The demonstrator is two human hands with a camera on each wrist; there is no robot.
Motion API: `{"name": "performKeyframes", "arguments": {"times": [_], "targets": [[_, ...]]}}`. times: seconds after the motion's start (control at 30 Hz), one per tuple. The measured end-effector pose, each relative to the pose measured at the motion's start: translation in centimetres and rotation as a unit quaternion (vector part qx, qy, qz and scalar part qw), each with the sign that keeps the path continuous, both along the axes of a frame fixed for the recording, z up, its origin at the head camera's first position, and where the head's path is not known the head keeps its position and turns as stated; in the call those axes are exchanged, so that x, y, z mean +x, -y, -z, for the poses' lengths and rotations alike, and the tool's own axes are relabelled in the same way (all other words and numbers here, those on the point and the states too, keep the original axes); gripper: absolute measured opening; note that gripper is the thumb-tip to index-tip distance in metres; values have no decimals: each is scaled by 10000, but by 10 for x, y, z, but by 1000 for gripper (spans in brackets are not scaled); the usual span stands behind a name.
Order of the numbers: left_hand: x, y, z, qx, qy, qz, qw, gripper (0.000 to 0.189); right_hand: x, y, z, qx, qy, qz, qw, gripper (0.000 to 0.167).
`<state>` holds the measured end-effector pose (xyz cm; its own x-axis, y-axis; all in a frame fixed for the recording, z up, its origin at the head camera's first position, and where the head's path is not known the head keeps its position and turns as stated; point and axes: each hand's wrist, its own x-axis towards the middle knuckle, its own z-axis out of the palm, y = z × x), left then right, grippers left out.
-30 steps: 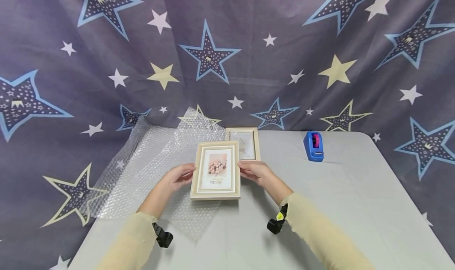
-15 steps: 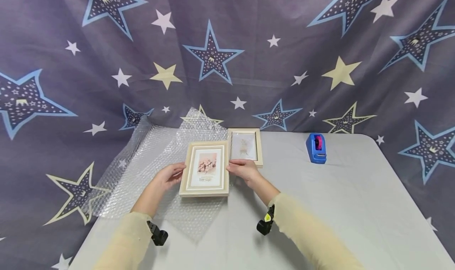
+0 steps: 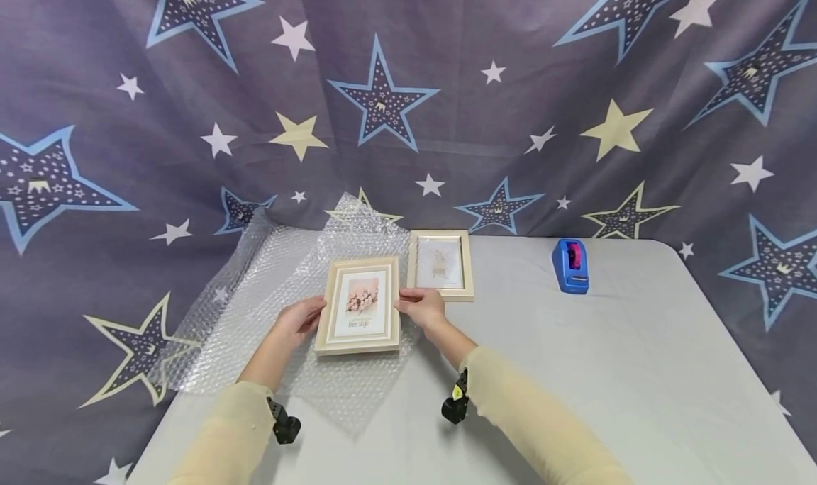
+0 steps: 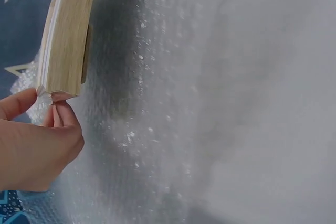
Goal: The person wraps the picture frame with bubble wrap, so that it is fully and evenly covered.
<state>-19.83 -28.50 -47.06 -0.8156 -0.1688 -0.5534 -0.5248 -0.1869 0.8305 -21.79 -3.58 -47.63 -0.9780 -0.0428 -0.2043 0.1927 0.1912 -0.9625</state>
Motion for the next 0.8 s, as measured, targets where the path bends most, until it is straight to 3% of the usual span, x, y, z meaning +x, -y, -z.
{"name": "performKeyframes", "arguments": {"times": [0.1, 0.27, 0.63, 0.8], "targets": [[-2, -1, 6, -365, -116, 0, 9993, 54, 0, 1, 7, 182, -123, -8, 9998, 30], [-4, -3, 16, -966, -198, 150, 9950, 49, 1, 2, 15, -62, -45, -98, 9999, 35], [0, -8, 27, -1614, -353, 172, 9861, 44, 2, 1, 30, 377, -523, -387, 9972, 40], [-1, -9, 27, -1596, -367, -35, 9865, 42, 3, 3, 32, 291, -581, -393, 9971, 40]]}}
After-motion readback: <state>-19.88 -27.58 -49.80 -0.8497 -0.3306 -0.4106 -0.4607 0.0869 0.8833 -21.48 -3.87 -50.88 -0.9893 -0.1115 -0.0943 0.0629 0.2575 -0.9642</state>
